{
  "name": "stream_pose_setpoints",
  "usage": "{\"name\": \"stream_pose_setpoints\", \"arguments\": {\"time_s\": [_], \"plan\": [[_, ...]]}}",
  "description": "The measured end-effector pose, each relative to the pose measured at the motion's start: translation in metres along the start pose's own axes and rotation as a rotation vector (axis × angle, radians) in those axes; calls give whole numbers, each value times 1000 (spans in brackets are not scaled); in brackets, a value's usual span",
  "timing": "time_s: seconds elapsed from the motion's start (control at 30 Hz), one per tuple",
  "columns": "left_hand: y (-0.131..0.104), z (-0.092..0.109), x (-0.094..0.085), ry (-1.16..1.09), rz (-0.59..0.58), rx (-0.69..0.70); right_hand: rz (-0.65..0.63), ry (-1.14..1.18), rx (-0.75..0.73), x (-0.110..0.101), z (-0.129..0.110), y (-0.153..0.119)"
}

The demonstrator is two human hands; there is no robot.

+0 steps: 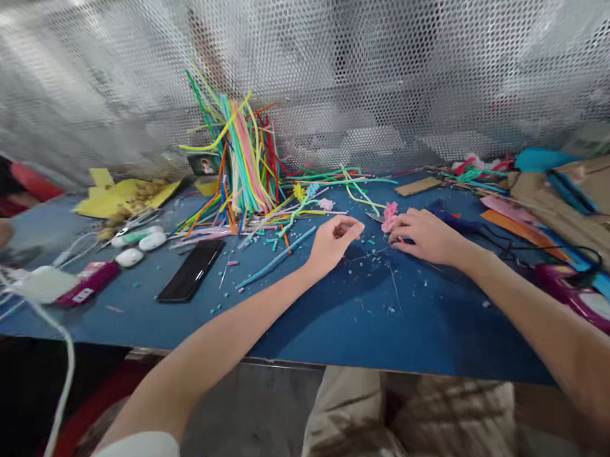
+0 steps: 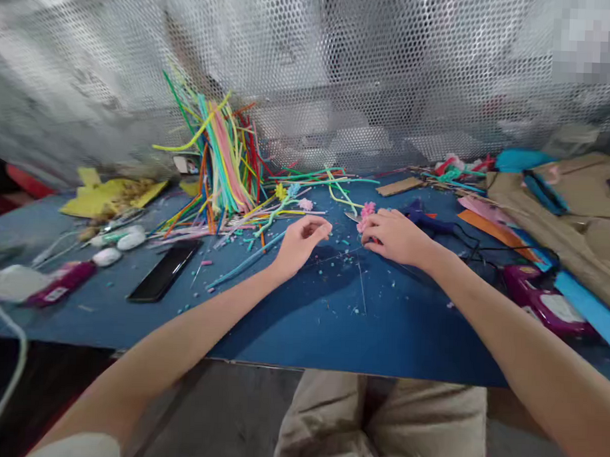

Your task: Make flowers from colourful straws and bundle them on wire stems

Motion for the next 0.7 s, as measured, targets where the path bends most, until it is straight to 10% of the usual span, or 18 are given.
{"name": "stream_pose_setpoints", "arguments": {"time_s": [0.27, 0.7], "plan": [[-1, -3, 7, 21, -329, -80, 254, -211, -5, -17, -12, 1], [-17, 21, 23, -749, -466, -520, 556, -298, -166, -35, -47, -8]]}}
Point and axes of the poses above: each hand's wrist, its own y-axis towards the middle knuckle, its own x-axis out of the palm, z = x × y, the point moved 2 cm from there along y, towards the middle knuckle, and after that the axes turned 2 degrees about -z, right-handed, at the moved point
